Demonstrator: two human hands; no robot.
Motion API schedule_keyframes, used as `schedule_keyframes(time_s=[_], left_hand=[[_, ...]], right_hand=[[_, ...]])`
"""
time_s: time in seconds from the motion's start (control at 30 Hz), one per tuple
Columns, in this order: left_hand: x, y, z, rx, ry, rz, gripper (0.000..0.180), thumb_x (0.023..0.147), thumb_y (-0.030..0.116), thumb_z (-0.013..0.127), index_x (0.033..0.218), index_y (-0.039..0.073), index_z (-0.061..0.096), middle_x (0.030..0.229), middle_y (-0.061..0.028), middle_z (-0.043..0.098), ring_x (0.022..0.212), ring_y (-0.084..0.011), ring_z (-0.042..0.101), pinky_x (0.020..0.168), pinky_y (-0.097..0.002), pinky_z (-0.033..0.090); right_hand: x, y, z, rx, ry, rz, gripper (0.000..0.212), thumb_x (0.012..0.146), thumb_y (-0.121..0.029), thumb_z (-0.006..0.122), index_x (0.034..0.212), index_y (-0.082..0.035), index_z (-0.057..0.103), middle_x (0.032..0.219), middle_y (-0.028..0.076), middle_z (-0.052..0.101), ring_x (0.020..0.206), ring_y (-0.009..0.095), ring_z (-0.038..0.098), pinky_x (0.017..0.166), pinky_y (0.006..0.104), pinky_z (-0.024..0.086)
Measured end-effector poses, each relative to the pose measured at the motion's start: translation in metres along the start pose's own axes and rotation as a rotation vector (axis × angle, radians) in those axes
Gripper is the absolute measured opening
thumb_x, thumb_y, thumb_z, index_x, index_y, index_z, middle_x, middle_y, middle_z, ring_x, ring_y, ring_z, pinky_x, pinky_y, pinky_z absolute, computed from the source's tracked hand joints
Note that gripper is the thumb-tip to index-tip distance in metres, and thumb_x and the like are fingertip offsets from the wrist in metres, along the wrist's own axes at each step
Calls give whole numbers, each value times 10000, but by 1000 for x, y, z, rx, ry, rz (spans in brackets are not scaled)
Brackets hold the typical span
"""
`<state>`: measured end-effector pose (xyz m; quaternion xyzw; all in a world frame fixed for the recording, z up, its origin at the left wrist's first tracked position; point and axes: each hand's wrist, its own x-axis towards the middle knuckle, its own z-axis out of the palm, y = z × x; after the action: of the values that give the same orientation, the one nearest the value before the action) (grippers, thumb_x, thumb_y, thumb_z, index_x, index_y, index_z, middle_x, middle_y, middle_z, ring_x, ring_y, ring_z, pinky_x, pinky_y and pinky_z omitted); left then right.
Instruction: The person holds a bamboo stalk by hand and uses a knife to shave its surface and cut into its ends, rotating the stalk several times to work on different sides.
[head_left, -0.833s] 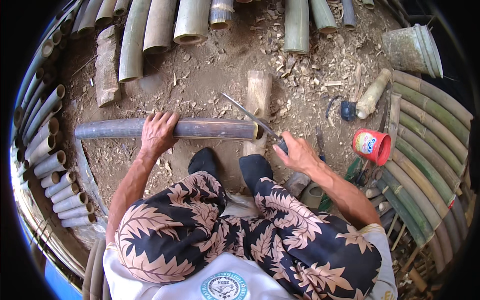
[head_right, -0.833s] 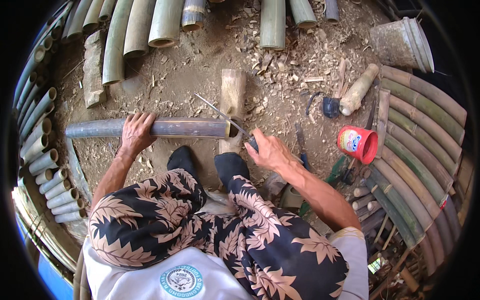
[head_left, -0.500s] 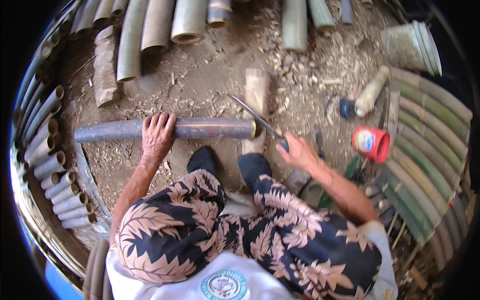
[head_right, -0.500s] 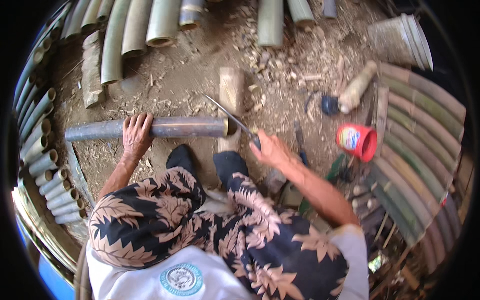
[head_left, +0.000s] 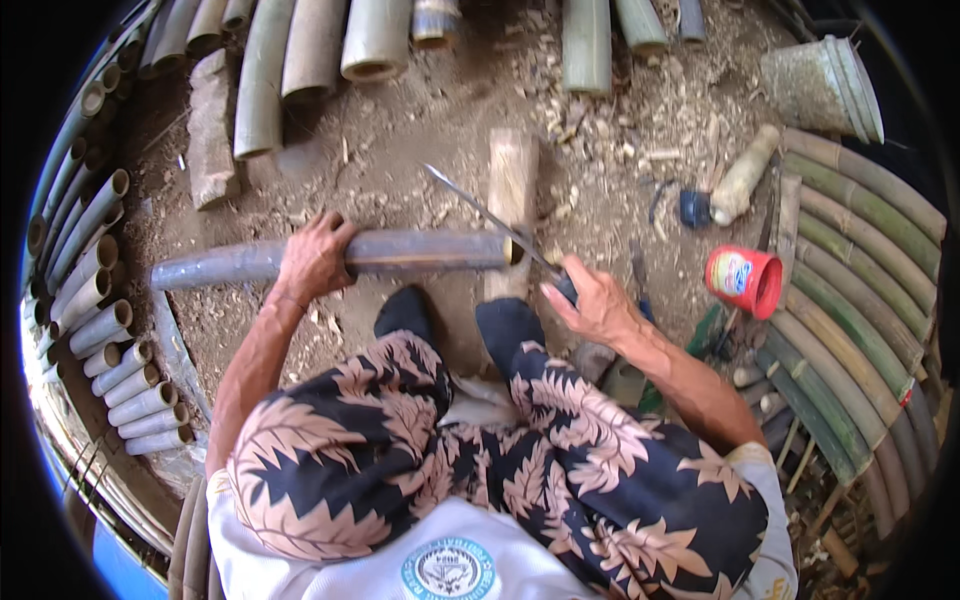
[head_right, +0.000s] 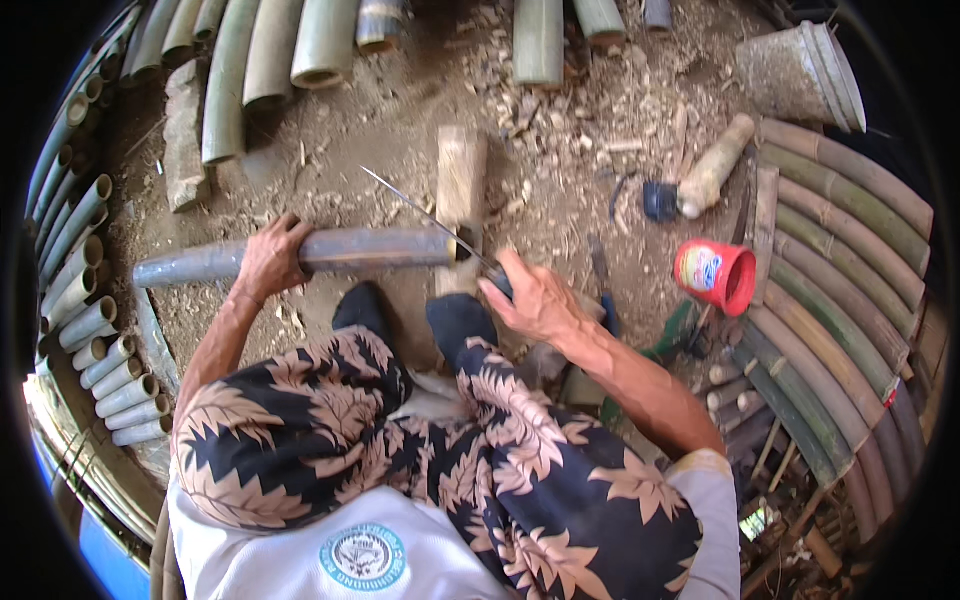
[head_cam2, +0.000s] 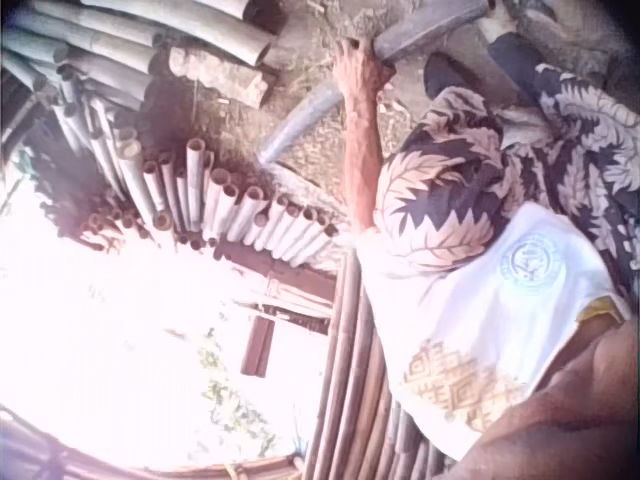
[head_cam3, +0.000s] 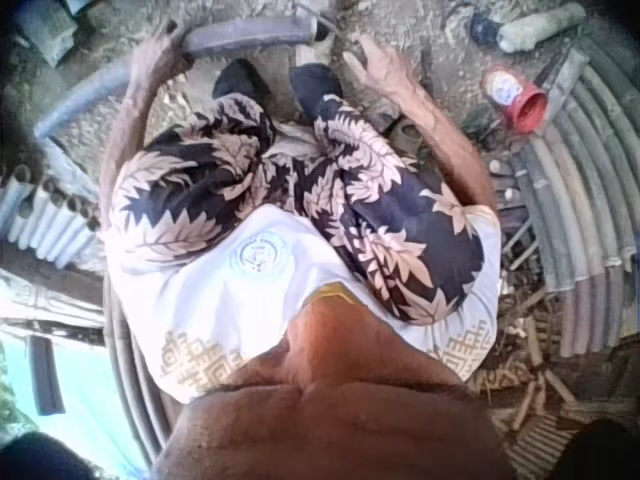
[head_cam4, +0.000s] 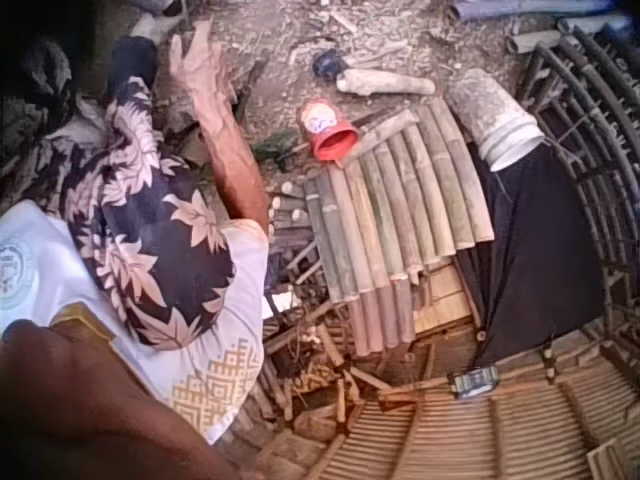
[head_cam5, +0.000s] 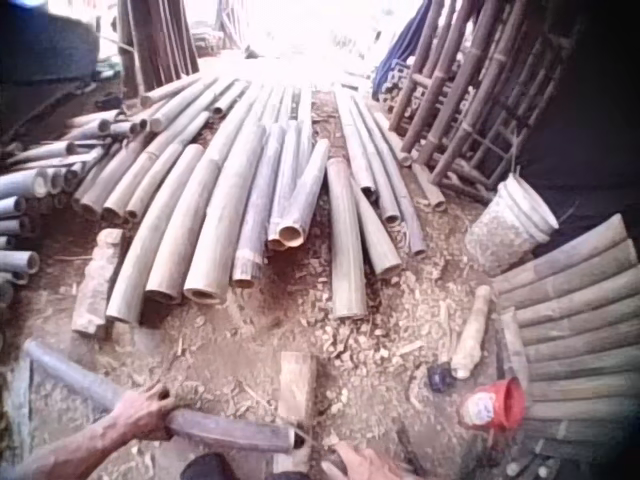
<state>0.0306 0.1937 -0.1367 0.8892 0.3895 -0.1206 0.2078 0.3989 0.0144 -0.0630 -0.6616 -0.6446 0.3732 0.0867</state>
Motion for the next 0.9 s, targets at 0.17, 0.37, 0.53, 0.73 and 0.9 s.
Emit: schedule_keyframes(time_s=[0.17,0.37,0.53,0.73,0.9], left_hand=[[-8,3,4,37,58,-23,578,605,177,824,1138,127,606,993,-83,633,1022,-295,626,859,-432,518],[-17,4,24,115,230,-1,601,610,161,823,1165,113,596,1070,-88,640,1037,-295,613,909,-426,482],[-20,8,30,168,365,33,561,652,166,789,1167,98,579,1111,-84,636,1055,-280,608,931,-425,458],[-24,8,40,205,415,41,492,709,140,724,1174,103,564,1105,-73,630,1057,-267,602,952,-429,443],[-20,8,35,188,417,36,500,710,148,725,1179,101,561,1115,-76,621,1078,-271,591,968,-432,433]], right_hand=[[3,-20,2,101,367,-369,304,942,-243,662,1051,18,552,724,165,639,556,284,658,478,385,526],[14,-7,-6,27,-44,13,337,988,-298,586,1047,32,550,720,193,638,547,265,650,475,383,536],[7,-22,1,90,368,-389,291,953,-213,637,1072,35,540,686,174,621,541,304,645,507,393,542],[11,-10,-4,103,14,15,386,958,-325,628,1086,21,516,611,151,586,500,321,608,519,427,531],[6,-20,7,137,338,-313,370,951,-312,624,1087,16,519,652,192,602,536,356,628,541,438,535]])
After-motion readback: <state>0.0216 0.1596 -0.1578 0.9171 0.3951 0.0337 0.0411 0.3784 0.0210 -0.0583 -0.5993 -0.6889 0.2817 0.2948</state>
